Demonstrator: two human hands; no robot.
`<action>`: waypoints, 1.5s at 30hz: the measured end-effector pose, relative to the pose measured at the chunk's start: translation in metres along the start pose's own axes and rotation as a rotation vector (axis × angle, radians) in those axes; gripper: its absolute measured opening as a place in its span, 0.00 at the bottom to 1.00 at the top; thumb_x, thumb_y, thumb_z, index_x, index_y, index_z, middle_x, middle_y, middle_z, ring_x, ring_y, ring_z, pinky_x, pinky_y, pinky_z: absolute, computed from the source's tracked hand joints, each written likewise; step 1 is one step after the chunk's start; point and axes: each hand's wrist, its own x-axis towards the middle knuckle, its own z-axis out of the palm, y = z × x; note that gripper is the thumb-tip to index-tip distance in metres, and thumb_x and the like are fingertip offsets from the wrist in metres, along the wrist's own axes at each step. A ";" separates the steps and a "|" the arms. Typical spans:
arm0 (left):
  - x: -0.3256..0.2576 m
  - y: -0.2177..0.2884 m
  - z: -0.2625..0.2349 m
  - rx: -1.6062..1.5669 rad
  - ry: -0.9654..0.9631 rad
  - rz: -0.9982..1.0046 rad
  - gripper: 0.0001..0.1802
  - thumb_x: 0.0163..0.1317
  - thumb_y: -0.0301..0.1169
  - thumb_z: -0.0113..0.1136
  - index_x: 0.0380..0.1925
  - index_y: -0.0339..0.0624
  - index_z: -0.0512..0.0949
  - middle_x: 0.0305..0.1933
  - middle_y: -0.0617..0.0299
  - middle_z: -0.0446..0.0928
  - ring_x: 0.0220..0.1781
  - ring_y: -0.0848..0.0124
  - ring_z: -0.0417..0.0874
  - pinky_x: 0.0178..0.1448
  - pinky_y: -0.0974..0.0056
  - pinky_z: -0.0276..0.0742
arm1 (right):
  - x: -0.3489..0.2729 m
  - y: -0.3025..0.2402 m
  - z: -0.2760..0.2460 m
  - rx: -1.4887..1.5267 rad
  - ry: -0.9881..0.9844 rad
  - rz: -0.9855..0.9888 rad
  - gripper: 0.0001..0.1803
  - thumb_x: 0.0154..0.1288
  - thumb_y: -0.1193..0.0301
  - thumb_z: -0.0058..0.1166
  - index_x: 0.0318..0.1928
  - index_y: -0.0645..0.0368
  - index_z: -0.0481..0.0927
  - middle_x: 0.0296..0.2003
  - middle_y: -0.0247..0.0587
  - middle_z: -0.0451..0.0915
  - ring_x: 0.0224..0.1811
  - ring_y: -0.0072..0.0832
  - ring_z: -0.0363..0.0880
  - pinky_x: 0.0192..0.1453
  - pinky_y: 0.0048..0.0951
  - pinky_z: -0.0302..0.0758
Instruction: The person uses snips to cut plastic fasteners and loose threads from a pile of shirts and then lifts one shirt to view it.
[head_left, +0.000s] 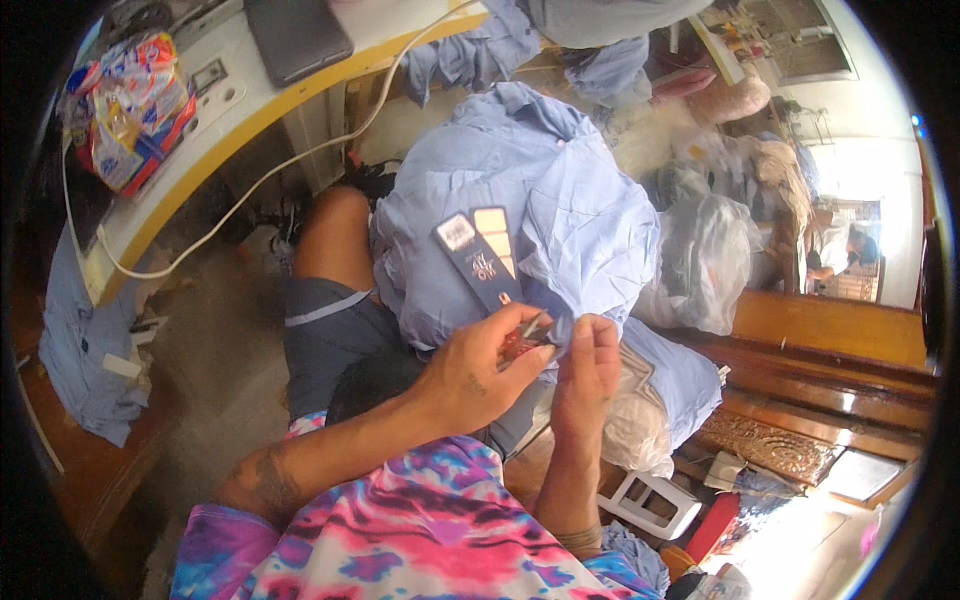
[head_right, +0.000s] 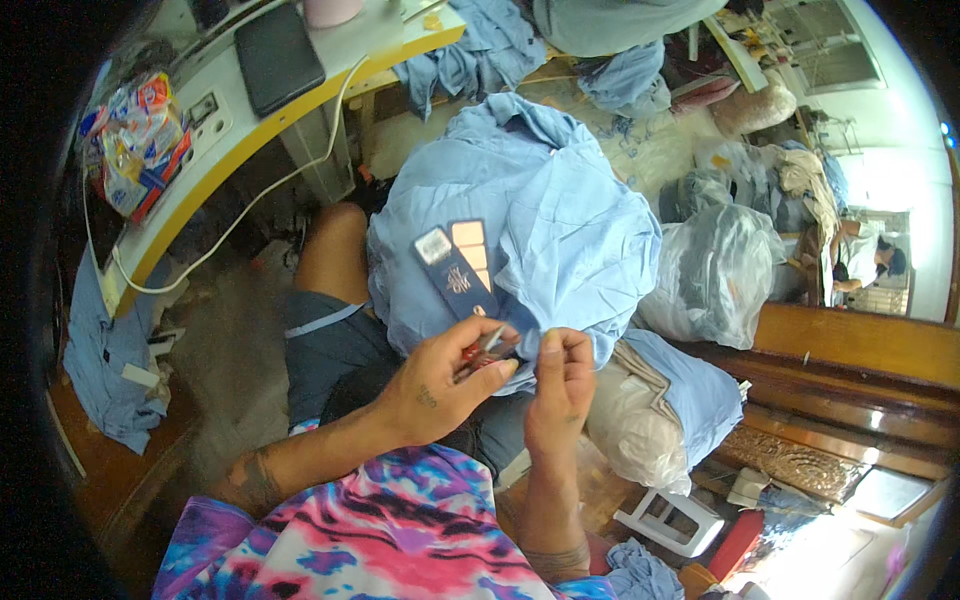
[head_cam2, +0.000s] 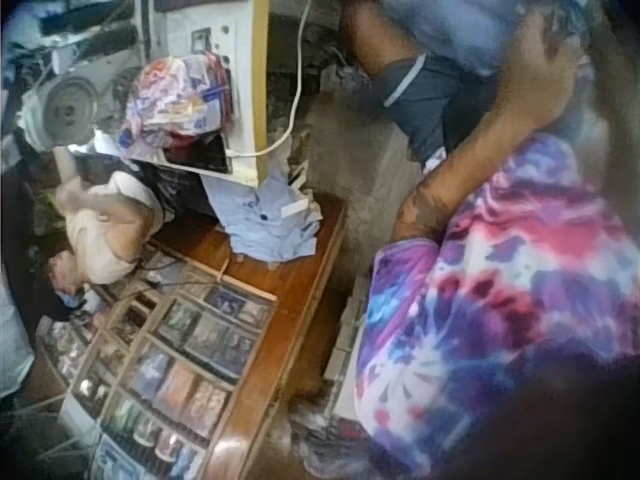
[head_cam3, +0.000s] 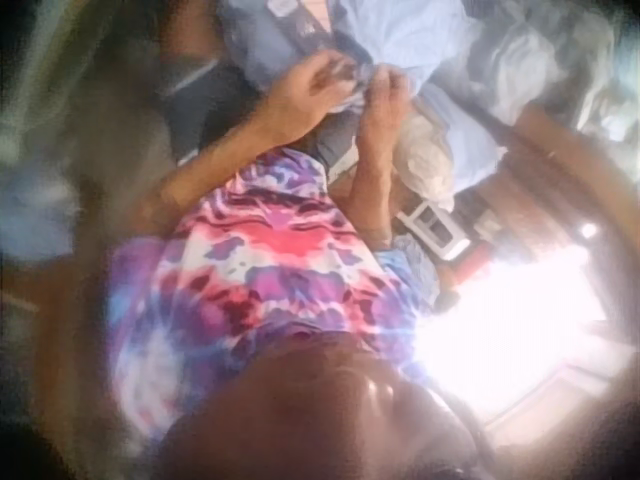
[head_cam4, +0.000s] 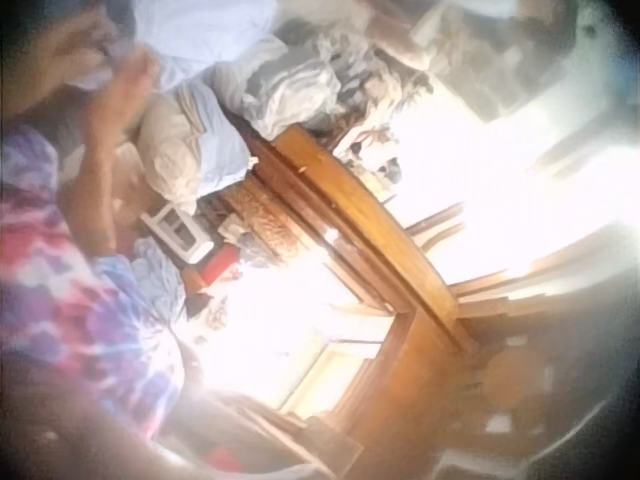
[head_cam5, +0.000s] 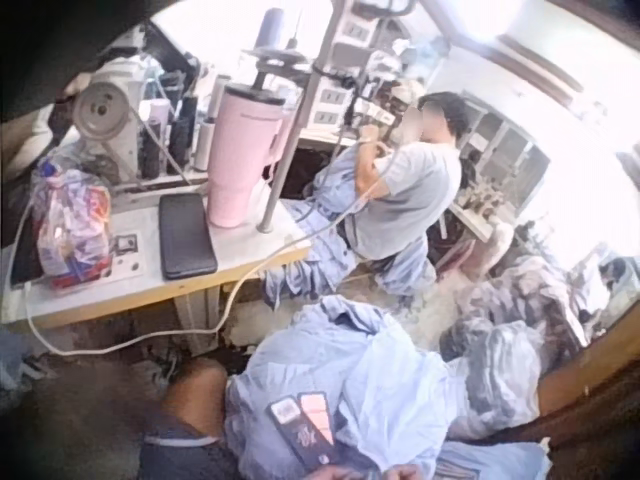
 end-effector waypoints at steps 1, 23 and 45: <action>0.003 0.007 -0.005 0.125 0.021 0.057 0.20 0.73 0.34 0.65 0.60 0.37 0.76 0.34 0.65 0.79 0.26 0.78 0.77 0.30 0.68 0.73 | 0.005 -0.009 -0.005 0.040 0.003 0.034 0.10 0.83 0.62 0.54 0.49 0.57 0.76 0.31 0.23 0.74 0.30 0.13 0.68 0.36 0.18 0.67; 0.118 0.056 0.048 0.538 -0.021 0.395 0.16 0.57 0.28 0.65 0.46 0.38 0.79 0.33 0.50 0.81 0.36 0.56 0.86 0.42 0.55 0.80 | 0.042 -0.187 -0.187 0.157 0.023 -0.016 0.12 0.81 0.62 0.54 0.41 0.57 0.80 0.34 0.26 0.80 0.35 0.14 0.76 0.42 0.21 0.76; -0.013 0.032 -0.071 -0.043 0.146 -0.246 0.13 0.80 0.37 0.53 0.49 0.37 0.74 0.28 0.63 0.75 0.17 0.79 0.72 0.20 0.71 0.68 | -0.016 0.029 0.064 0.390 0.016 0.346 0.15 0.79 0.62 0.59 0.54 0.61 0.82 0.26 0.21 0.73 0.25 0.10 0.66 0.29 0.17 0.61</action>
